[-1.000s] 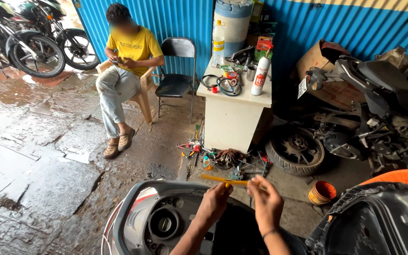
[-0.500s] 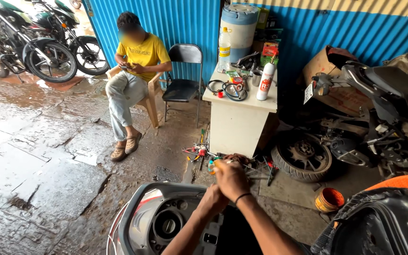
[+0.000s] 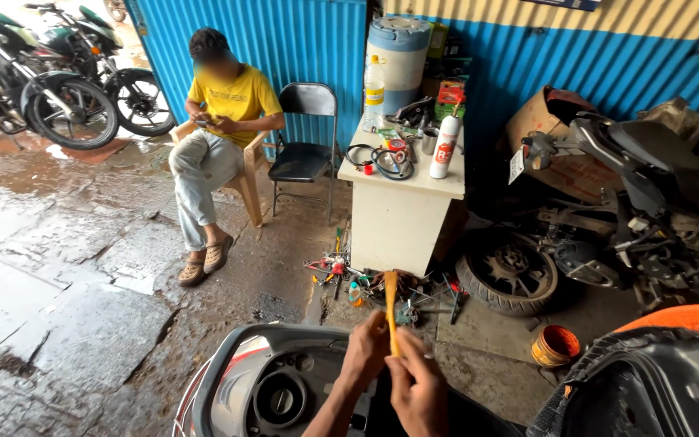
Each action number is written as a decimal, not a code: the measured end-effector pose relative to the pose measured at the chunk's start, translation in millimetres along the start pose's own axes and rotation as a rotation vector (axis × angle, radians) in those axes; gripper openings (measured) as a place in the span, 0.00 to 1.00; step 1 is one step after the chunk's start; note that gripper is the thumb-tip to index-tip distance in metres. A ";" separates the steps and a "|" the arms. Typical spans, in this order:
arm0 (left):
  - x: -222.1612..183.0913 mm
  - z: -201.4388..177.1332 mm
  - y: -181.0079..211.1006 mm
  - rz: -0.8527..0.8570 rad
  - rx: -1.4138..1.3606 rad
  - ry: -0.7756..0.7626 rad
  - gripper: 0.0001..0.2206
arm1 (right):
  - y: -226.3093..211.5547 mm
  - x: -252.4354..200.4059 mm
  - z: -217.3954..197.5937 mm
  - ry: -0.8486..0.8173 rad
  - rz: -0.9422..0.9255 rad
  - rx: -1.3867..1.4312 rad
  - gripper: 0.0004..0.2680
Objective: The person uses a yellow pry tool to work around the edge of the open under-seat compartment of a scooter, repeatedly levering and repositioning the tool inside the compartment while steadying the panel with the other hand. The person continues prying at different points around the compartment opening.
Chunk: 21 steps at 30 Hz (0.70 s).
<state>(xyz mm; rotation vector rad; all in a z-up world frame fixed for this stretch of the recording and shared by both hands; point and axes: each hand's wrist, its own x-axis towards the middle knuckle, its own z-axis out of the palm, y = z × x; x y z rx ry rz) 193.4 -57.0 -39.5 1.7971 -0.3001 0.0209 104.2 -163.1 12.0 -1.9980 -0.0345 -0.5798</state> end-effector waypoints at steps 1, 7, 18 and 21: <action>0.2 3.1 -4.7 0.058 0.002 0.098 0.06 | 6.5 -4.4 1.2 0.089 0.219 0.179 0.15; -16.3 -4.5 -11.2 0.134 0.108 0.065 0.07 | 58.2 55.6 -24.7 0.118 0.735 0.646 0.11; 21.0 48.2 -168.6 0.355 0.320 0.083 0.06 | -43.1 74.8 46.3 -0.568 -0.220 -0.585 0.08; 12.5 15.3 -110.2 0.471 0.033 0.077 0.09 | -38.6 53.5 20.3 -0.507 -0.361 -0.488 0.07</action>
